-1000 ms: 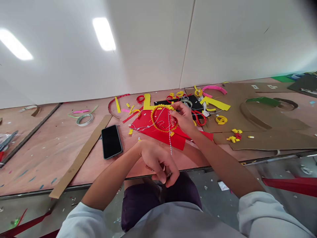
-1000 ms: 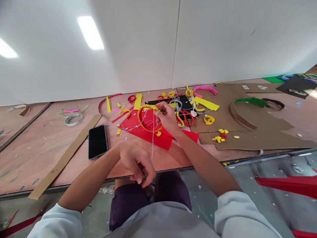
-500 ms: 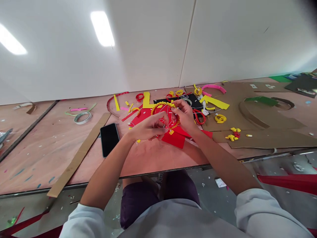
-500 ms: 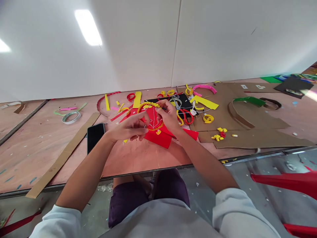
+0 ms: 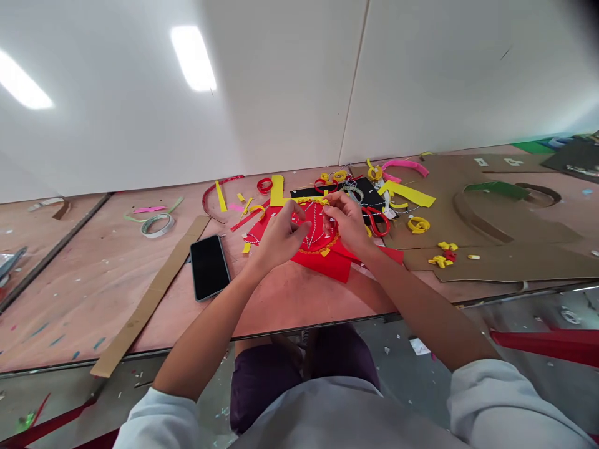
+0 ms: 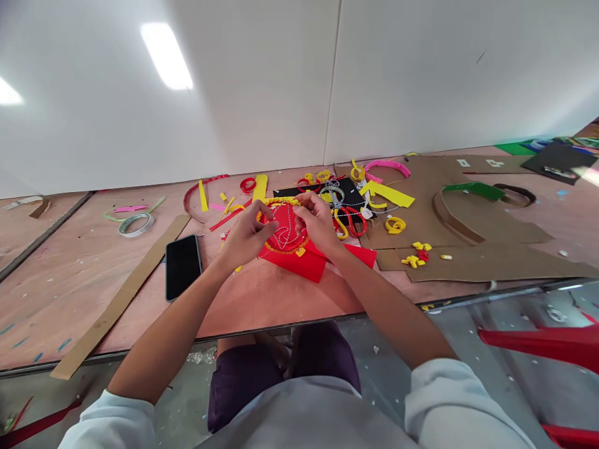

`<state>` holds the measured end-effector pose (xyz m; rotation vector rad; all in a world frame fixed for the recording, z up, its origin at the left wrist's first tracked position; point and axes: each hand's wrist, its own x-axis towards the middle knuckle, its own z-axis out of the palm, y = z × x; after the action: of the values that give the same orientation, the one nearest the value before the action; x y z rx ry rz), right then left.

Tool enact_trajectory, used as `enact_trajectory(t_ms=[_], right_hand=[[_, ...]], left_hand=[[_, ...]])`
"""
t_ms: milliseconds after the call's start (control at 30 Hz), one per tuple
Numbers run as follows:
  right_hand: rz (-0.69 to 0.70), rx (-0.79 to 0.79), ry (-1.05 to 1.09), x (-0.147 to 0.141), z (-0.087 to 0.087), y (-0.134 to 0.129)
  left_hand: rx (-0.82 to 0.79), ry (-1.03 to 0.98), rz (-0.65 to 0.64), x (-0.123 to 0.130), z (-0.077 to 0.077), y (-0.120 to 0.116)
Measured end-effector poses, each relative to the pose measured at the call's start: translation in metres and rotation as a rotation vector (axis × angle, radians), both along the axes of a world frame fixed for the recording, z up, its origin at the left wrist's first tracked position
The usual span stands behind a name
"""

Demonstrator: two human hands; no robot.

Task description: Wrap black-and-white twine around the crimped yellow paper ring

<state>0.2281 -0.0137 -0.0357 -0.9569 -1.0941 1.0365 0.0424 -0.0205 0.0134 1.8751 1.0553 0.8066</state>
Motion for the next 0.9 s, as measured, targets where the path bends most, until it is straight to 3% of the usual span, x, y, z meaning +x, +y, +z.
enact_trajectory(t_ms=[167, 267, 533, 700, 900], right_hand=[[-0.006, -0.008, -0.016, 0.0, 0.001, -0.001], [-0.019, 0.008, -0.021, 0.0, 0.0, 0.001], [-0.017, 0.0, 0.003, -0.001, -0.001, 0.001], [-0.009, -0.017, -0.01, -0.002, 0.0, 0.0], [-0.038, 0.011, -0.018, -0.001, -0.004, 0.003]], left_hand=[[0.111, 0.316, -0.011, -0.001, -0.003, 0.002], [0.162, 0.407, -0.041, -0.001, -0.006, 0.002], [0.393, 0.678, 0.189, 0.01, -0.009, -0.007], [0.373, 0.723, 0.228, 0.01, -0.009, -0.006], [0.358, 0.651, 0.146, 0.009, -0.008, -0.008]])
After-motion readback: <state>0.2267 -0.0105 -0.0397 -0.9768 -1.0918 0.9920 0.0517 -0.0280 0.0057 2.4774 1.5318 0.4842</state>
